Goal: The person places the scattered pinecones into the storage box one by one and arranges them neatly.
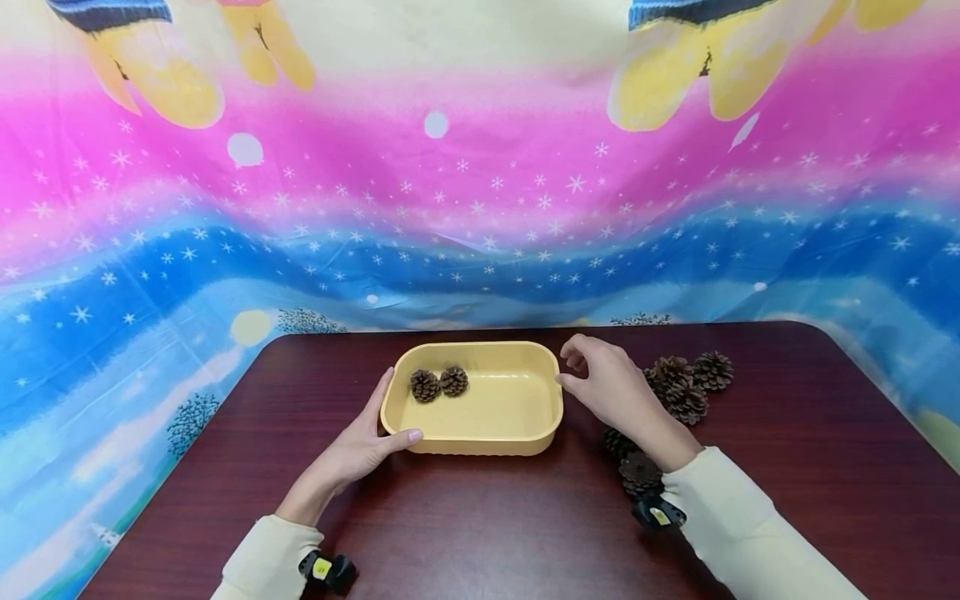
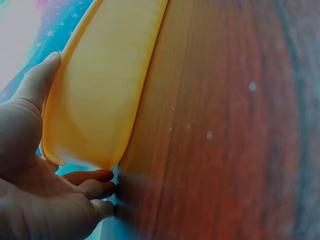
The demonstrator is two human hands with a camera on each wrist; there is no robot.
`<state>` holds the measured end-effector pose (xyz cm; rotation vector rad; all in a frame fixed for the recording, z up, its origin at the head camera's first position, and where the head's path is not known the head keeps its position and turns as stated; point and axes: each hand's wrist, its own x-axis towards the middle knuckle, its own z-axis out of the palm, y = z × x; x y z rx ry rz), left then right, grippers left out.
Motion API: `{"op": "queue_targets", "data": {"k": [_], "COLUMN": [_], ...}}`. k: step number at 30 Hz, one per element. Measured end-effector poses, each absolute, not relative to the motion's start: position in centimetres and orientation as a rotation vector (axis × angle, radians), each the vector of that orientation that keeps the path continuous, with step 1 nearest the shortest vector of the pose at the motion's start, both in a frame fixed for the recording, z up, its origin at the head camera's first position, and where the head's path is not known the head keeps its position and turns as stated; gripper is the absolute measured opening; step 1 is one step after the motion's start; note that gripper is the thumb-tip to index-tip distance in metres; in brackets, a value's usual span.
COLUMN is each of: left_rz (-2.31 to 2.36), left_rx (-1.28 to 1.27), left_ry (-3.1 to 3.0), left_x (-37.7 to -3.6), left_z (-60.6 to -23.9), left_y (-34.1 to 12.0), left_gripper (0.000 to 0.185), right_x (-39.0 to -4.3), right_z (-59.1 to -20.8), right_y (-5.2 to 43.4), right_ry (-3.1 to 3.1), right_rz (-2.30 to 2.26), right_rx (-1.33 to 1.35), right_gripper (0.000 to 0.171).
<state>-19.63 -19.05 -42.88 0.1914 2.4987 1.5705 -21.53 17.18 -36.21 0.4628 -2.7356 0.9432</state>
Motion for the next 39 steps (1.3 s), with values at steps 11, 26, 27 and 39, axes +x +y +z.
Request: {"op": "queue_targets", "data": {"k": [11, 26, 27, 39], "left_rz": [1.575, 1.572, 1.571, 1.565], "left_rx": [0.186, 0.189, 0.189, 0.189], "left_ry": [2.500, 2.497, 2.497, 2.502], "left_x": [-19.7, -19.6, -19.6, -19.6], "left_z": [-42.9, -42.9, -42.9, -42.8], "left_y": [-19.0, -19.0, -19.0, -19.0], "left_gripper": [0.117, 0.116, 0.116, 0.114], "right_x": [-21.1, -21.0, -21.0, -21.0], "right_z": [-36.9, -37.7, -37.7, -38.5], "right_y": [18.4, 19.2, 19.2, 19.8], "right_ry": [-2.729, -2.757, -2.756, -2.775], "right_rz": [0.935, 0.939, 0.938, 0.927], "right_rx": [0.482, 0.451, 0.449, 0.427], "right_gripper": [0.020, 0.018, 0.018, 0.018]}}
